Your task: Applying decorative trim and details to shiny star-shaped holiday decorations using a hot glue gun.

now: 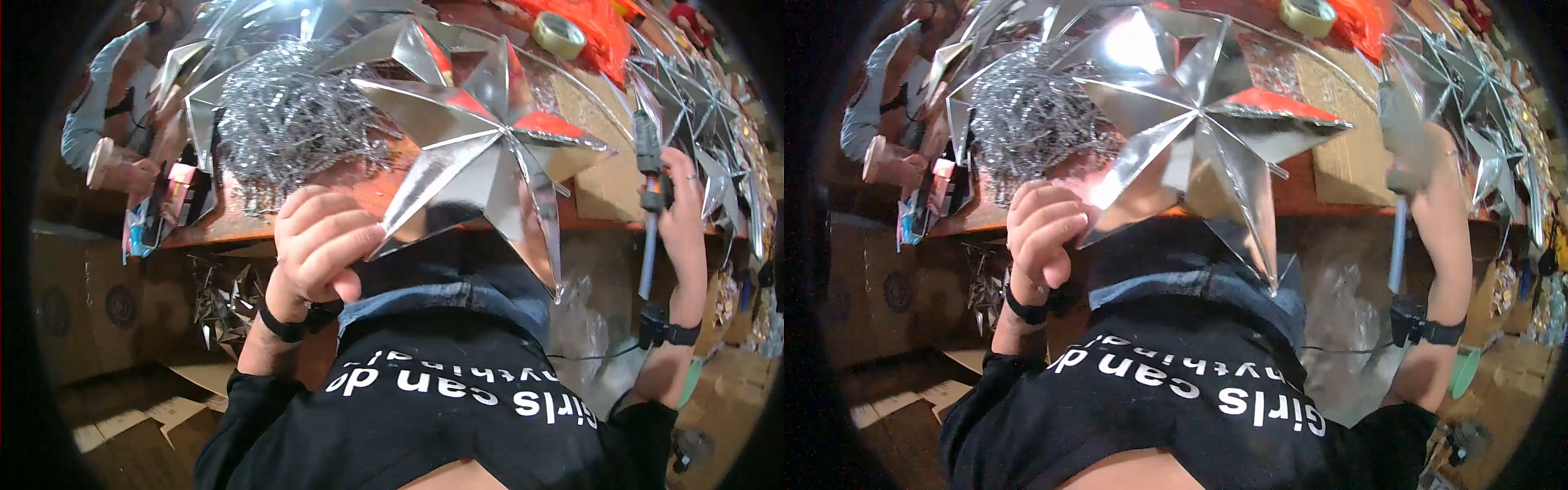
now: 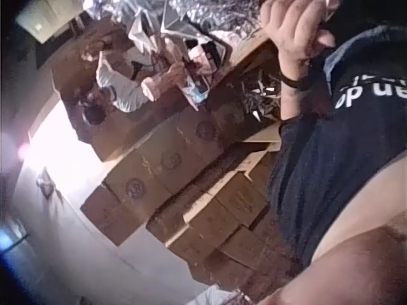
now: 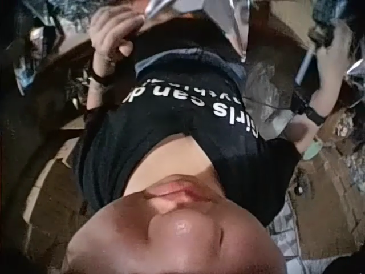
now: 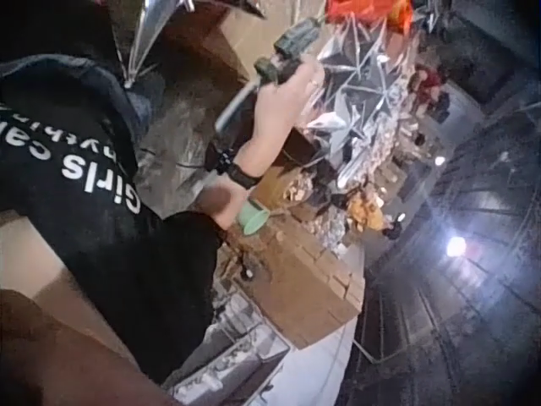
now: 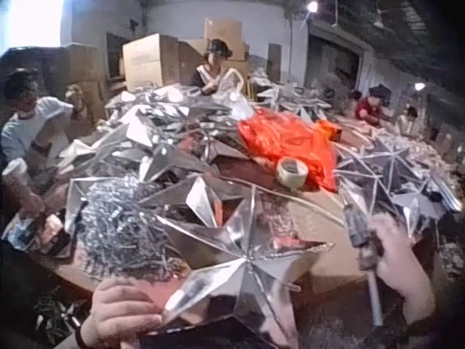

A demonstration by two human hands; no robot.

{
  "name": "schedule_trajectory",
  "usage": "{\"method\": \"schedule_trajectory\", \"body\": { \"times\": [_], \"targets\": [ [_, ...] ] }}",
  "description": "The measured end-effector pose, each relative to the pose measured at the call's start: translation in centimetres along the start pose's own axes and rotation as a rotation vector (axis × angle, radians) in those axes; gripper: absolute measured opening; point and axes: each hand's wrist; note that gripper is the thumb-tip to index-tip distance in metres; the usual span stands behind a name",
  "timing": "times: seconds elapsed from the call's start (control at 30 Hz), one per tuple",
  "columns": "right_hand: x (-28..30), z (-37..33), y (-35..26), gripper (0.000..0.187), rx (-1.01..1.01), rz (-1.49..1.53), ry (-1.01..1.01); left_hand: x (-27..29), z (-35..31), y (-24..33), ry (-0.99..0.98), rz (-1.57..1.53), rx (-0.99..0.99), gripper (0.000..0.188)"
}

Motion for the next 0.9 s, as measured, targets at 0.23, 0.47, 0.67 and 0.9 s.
{"method": "schedule_trajectory", "body": {
  "times": [0.23,0.47,0.67,0.9],
  "targets": [
    [0.4,0.6,0.0,0.057,0.007,-0.082,-0.12,1.3,3.7,-2.6,0.078,0.583,0.445,0.021],
    [3.5,0.1,-4.8,0.039,-0.018,-0.082,0.158,0.6,5.7,-3.9,-0.081,0.655,0.489,0.015],
    [5.1,-1.0,-5.7,0.019,0.02,-0.013,0.399,4.4,8.9,-5.4,-0.083,0.279,0.62,0.015],
    [6.9,-1.1,-7.2,0.016,0.125,-0.042,0.45,11.0,15.8,-7.6,0.073,-0.164,0.664,0.024]
  ]
}}
Point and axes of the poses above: each hand's wrist, its own z-axis towards the middle knuckle, its own x-axis out of the back of the hand, y = z × x, and after that the axes turned 6 degrees about x, right-handed
